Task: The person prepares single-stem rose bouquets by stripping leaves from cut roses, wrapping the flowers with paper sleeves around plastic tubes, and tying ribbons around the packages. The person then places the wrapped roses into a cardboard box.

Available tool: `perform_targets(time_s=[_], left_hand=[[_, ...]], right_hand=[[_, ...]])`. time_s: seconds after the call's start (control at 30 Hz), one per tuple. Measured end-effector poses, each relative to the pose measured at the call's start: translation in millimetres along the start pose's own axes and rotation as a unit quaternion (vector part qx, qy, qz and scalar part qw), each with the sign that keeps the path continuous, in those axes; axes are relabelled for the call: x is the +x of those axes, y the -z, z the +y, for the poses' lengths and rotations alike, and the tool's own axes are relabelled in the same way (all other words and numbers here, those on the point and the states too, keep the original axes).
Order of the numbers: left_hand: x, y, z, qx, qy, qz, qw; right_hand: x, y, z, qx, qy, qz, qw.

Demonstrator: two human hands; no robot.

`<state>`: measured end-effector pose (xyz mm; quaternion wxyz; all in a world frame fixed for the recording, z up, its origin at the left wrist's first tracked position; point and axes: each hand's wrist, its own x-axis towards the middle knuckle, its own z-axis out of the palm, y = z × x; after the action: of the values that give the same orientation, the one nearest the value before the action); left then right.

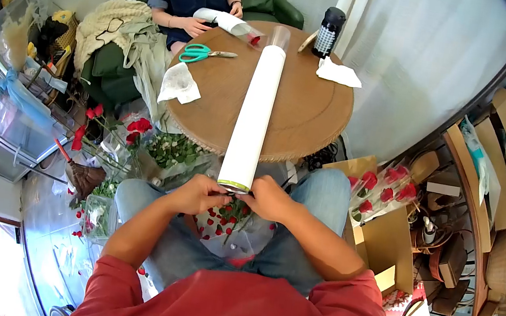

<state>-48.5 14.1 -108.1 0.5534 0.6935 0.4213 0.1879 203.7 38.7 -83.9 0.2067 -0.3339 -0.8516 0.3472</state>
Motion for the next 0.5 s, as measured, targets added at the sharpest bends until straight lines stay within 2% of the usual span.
perform_targets(time_s=[0.03,0.1,0.13,0.17,0.23,0.27,0.3,0.4,0.43,0.5], left_hand=[[-1.0,2.2,3.2,0.047,-0.015,0.055,0.997],[1.4,8.5,13.0,0.143,-0.051,0.164,0.975],[4.0,6.7,13.4,0.099,-0.082,0.205,0.970],[7.4,4.9,8.9,0.095,-0.078,0.202,0.972],[17.5,15.3,-1.2,0.010,0.006,0.234,0.972],[21.4,16.8,-1.2,-0.060,0.050,0.269,0.960],[22.6,18.7,-1.6,-0.058,0.049,0.264,0.962],[19.6,20.7,15.1,-0.028,0.006,0.365,0.930],[18.2,24.0,22.5,-0.025,0.005,0.365,0.931],[19.6,31.2,32.5,0.077,-0.029,0.388,0.918]], right_hand=[[-4.2,4.3,1.6,0.000,0.000,0.001,1.000],[-10.3,16.1,4.5,-0.095,0.011,0.076,0.993],[-12.4,12.4,18.5,-0.120,0.012,0.083,0.989],[-17.7,14.3,21.2,-0.117,0.007,0.080,0.990],[-15.1,23.1,23.9,-0.254,0.003,0.122,0.960],[-14.9,32.9,15.2,-0.276,-0.011,0.128,0.953],[-13.2,38.4,15.2,-0.275,-0.016,0.131,0.952],[-8.2,50.9,8.7,-0.336,0.006,0.170,0.926],[-5.2,56.4,6.2,-0.335,0.006,0.173,0.926],[3.4,67.2,6.4,-0.382,-0.039,0.158,0.910]])
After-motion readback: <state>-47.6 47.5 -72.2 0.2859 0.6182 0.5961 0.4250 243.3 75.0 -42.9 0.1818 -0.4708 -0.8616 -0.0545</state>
